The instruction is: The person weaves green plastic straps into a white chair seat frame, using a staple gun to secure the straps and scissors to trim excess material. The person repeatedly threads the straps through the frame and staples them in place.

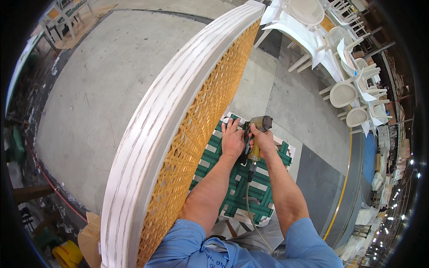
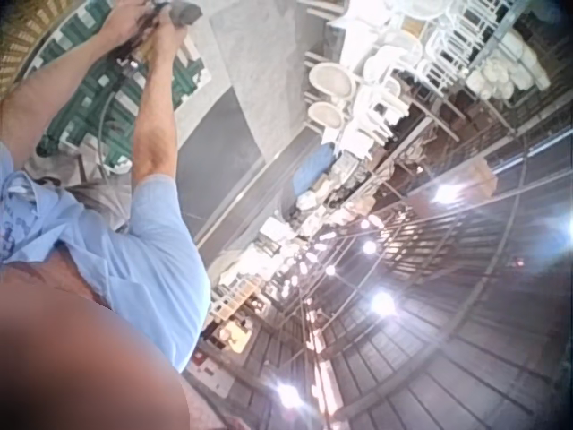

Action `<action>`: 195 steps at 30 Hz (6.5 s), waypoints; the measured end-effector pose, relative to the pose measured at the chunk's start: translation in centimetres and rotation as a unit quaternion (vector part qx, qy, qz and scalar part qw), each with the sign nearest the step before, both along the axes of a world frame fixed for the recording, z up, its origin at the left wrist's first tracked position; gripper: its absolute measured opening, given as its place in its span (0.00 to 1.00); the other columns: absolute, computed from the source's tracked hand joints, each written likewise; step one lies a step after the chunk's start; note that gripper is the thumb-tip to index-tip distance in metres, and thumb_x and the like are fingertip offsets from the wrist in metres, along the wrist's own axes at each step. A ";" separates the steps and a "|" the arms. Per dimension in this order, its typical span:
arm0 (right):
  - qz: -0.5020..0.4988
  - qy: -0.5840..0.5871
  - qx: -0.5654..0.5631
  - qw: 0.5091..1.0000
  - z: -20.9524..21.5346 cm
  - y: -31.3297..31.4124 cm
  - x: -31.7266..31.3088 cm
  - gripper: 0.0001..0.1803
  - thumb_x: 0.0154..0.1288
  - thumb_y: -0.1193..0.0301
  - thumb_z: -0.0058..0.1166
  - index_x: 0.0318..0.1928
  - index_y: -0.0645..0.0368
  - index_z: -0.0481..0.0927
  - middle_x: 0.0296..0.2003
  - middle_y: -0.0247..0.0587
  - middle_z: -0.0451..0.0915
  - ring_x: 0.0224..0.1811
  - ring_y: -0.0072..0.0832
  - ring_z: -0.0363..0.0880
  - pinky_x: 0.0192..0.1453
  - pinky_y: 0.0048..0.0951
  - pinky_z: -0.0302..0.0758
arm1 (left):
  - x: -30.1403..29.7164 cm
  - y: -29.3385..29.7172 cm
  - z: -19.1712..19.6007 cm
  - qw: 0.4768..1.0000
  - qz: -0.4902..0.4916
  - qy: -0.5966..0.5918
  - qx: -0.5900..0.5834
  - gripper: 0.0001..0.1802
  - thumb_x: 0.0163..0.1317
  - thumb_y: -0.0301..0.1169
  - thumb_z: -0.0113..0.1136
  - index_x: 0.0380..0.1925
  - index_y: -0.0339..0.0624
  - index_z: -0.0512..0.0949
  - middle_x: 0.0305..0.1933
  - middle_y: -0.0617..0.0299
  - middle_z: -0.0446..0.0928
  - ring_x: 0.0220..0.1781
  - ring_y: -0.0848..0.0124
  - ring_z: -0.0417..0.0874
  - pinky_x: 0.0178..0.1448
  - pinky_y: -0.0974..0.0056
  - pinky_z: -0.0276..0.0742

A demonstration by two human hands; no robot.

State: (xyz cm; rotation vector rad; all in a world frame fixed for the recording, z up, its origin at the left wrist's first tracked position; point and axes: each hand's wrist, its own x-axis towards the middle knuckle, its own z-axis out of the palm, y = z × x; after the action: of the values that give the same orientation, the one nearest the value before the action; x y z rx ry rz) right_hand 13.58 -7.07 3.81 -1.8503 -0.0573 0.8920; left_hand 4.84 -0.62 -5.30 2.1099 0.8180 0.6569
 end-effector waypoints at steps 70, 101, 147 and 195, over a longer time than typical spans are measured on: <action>-0.302 -0.323 -0.193 0.876 4.9 -56.6 -29.6 0.22 0.65 0.66 0.64 0.55 0.67 0.81 0.49 0.51 0.84 0.51 0.35 0.84 0.58 0.33 0.77 | -23.1 -14.8 -0.8 0.725 -0.011 0.122 -0.678 0.24 0.65 0.52 0.66 0.52 0.51 0.75 0.44 0.60 0.82 0.32 0.61 0.85 0.39 0.55 0.82; 0.297 -0.062 -0.277 0.912 -14.8 -21.2 -28.1 0.32 0.74 0.44 0.47 0.49 0.65 0.83 0.45 0.59 0.84 0.48 0.52 0.84 0.51 0.46 0.78 | -31.8 -19.4 -1.8 0.761 -0.051 0.397 -0.511 0.21 0.72 0.47 0.56 0.51 0.41 0.77 0.33 0.59 0.79 0.24 0.66 0.77 0.27 0.59 0.73; -0.447 0.471 0.350 0.675 -21.5 -14.9 -22.0 0.14 0.70 0.53 0.52 0.44 0.48 0.79 0.35 0.35 0.82 0.36 0.35 0.81 0.43 0.48 0.76 | -25.0 -12.5 -2.3 0.562 -0.030 0.150 -0.813 0.11 0.76 0.35 0.50 0.49 0.40 0.76 0.35 0.59 0.84 0.20 0.79 0.68 0.25 0.72 0.68; -0.112 0.012 0.060 0.992 -3.4 -29.8 -25.7 0.14 0.73 0.65 0.55 0.46 0.65 0.81 0.36 0.35 0.83 0.36 0.22 0.81 0.42 0.28 0.79 | -17.4 -11.1 -17.8 0.459 0.187 -0.005 -0.868 0.11 0.65 0.38 0.57 0.43 0.47 0.78 0.42 0.64 0.80 0.42 0.68 0.80 0.47 0.58 0.76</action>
State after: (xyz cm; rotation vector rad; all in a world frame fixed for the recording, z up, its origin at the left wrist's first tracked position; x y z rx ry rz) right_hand -12.11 -36.84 0.41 -1.6945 0.1085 0.7378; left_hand -12.56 -11.68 -23.14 -0.0290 1.1052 -0.1787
